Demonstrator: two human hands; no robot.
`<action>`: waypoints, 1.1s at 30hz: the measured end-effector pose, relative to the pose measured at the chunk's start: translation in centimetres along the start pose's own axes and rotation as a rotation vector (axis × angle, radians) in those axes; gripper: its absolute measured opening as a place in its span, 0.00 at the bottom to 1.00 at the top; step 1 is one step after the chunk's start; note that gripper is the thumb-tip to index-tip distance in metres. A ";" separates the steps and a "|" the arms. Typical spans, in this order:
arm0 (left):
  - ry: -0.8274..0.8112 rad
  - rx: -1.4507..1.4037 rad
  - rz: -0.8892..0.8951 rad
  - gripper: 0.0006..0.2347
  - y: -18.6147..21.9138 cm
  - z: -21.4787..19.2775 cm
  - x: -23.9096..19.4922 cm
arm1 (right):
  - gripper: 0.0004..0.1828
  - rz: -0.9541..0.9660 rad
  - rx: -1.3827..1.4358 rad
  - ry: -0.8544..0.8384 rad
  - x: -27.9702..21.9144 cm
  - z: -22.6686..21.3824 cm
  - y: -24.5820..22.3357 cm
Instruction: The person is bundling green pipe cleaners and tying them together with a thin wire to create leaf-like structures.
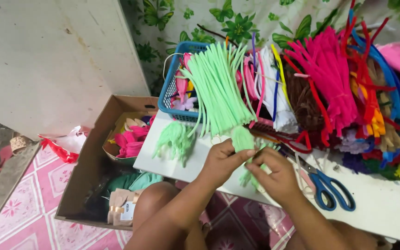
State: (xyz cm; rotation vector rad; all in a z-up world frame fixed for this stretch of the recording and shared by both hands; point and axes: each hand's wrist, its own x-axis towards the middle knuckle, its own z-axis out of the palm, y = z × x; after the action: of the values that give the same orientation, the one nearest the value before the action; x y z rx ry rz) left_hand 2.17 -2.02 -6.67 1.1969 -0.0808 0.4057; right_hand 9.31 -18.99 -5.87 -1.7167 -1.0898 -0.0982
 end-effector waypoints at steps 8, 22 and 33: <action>-0.148 0.243 -0.192 0.07 1.9 -1.0 -0.2 | 0.08 0.038 -0.005 -0.040 4.6 -3.5 -3.5; -0.255 -0.035 -0.360 0.06 3.4 0.9 0.6 | 0.09 0.136 0.359 -0.049 2.8 -4.5 -0.1; -0.306 -0.287 -0.464 0.05 2.2 0.1 -0.3 | 0.10 0.058 0.872 -0.180 1.3 -1.8 2.7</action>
State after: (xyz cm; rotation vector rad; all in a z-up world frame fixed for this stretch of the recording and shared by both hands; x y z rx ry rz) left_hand 1.10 -1.54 -4.75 0.9481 -0.1173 -0.1933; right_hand 12.69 -19.64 -6.28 -0.9708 -0.9963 0.5097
